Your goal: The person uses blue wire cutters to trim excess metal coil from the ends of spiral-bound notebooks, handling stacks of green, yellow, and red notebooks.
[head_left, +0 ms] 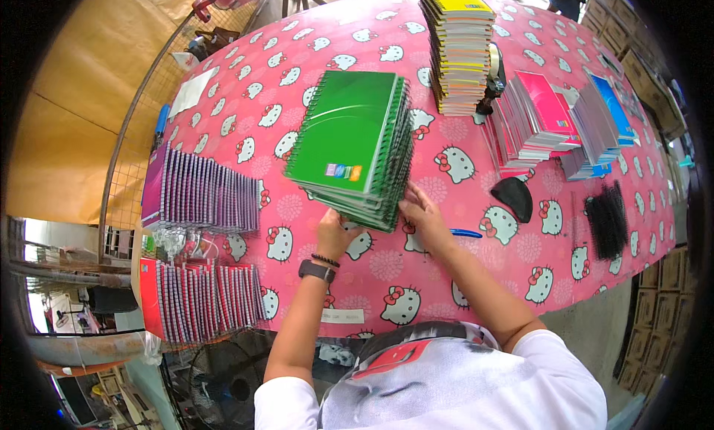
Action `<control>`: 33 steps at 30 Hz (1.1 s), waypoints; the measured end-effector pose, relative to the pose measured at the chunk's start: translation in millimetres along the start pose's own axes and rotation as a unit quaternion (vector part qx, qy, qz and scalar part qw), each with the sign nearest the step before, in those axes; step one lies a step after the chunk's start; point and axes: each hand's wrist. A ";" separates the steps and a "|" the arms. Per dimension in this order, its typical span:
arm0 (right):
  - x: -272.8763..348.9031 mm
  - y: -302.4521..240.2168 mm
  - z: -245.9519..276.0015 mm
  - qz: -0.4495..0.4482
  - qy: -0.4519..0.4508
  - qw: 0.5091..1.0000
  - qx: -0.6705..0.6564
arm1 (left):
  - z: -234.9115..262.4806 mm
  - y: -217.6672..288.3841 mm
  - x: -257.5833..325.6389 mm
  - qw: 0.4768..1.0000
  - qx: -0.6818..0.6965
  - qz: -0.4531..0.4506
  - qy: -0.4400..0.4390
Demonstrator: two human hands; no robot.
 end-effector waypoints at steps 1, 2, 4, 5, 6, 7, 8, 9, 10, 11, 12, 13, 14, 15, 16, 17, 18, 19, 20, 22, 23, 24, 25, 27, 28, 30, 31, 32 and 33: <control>-5.4 -1.2 4.3 0.006 -0.004 1.000 -0.010 | -5.9 3.2 2.2 1.000 -0.014 -0.004 0.009; -9.3 -2.4 10.2 -0.003 -0.014 1.000 -0.007 | -12.1 6.2 4.2 0.999 -0.028 -0.008 0.018; -19.8 -5.9 15.7 0.001 -0.027 1.000 -0.011 | -23.8 10.2 1.5 0.997 -0.048 -0.019 0.059; -25.1 -7.1 19.1 0.003 -0.033 0.999 -0.013 | -28.8 11.5 -2.2 0.997 -0.035 -0.019 0.063; -32.1 -7.4 21.1 0.015 -0.034 0.999 0.016 | -32.0 11.1 -6.9 0.997 -0.023 -0.019 0.066; -39.0 -7.8 24.0 0.019 -0.034 0.999 0.011 | -35.7 10.4 -12.1 0.997 -0.011 -0.020 0.070; -46.1 -8.4 27.4 0.022 -0.034 0.999 0.005 | -40.4 9.5 -17.8 0.997 -0.013 -0.031 0.067; -54.3 -10.9 29.1 0.027 -0.036 0.999 0.000 | -43.9 8.6 -25.2 0.997 -0.017 -0.043 0.066; -62.0 -13.6 31.8 0.035 -0.044 0.998 0.005 | -47.6 7.6 -33.2 0.996 -0.021 -0.055 0.065; -69.9 -15.8 33.8 0.042 -0.031 0.999 0.007 | -51.2 6.6 -42.6 0.996 -0.021 -0.045 0.073; -78.9 -14.7 39.0 0.050 -0.016 0.999 0.009 | -57.0 5.5 -53.5 0.996 -0.019 -0.036 0.079; -87.8 -14.2 44.8 0.058 0.000 0.998 0.012 | -63.4 4.7 -64.4 0.996 -0.016 -0.027 0.084; -93.8 -13.4 52.2 0.085 0.011 0.995 0.051 | -71.3 4.4 -74.6 0.996 0.020 -0.028 0.087; -100.4 -8.2 55.9 0.111 0.015 0.990 0.089 | -74.8 -5.4 -83.4 0.994 0.052 -0.029 0.096; -105.9 -12.7 55.8 0.144 0.019 0.981 0.127 | -75.9 -7.9 -96.8 0.990 0.084 -0.035 0.104; -106.3 -15.1 55.8 0.136 0.038 0.973 0.182 | -75.5 -10.3 -107.8 0.991 0.074 -0.025 0.107; -99.3 -17.2 53.0 0.124 0.058 0.962 0.237 | -75.4 -14.5 -116.1 0.992 0.065 -0.009 0.109; -93.5 -17.5 51.2 0.111 0.080 0.947 0.291 | -75.6 -15.5 -125.3 0.992 0.057 0.007 0.110; -92.4 -9.7 60.4 0.142 0.103 0.940 0.293 | -84.2 -1.9 -134.2 0.994 0.025 -0.044 0.094; -98.8 4.7 63.7 0.210 0.133 0.924 0.292 | -89.2 -0.2 -150.5 0.993 -0.003 -0.051 0.102; -110.0 9.2 69.8 0.224 0.149 0.910 0.316 | -92.3 -0.8 -157.7 0.993 -0.017 -0.053 0.106; -123.1 9.8 71.6 0.240 0.163 0.896 0.336 | -93.3 -2.6 -167.2 0.987 -0.070 -0.075 0.120; -133.5 9.9 75.7 0.255 0.177 0.881 0.357 | -96.0 -4.3 -174.2 0.990 -0.052 -0.068 0.113; -148.3 0.4 84.1 0.206 0.136 0.907 0.340 | -96.7 -6.7 -186.0 0.993 -0.020 -0.051 0.102; -153.3 -6.6 83.4 0.181 0.112 0.919 0.331 | -94.3 -7.6 -191.4 0.994 -0.021 -0.049 0.099; -158.8 -12.9 80.6 0.184 0.124 0.918 0.328 | -93.8 -6.6 -202.3 0.995 -0.019 -0.047 0.090; -160.7 -14.6 81.5 0.185 0.131 0.917 0.327 | -95.9 -5.0 -207.4 0.993 -0.042 -0.058 0.090; -168.2 -10.0 85.7 0.190 0.138 0.916 0.324 | -97.9 -3.3 -212.8 0.991 -0.064 -0.069 0.091; -175.8 -7.4 89.3 0.194 0.145 0.915 0.322 | -101.2 -2.5 -217.7 0.989 -0.085 -0.080 0.090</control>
Point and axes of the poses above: each hand's wrist, its own x-axis away from the middle knuckle, its own z-axis out of the back of the hand, y = z × x, and after that the axes turned 13 degrees about x, right-handed
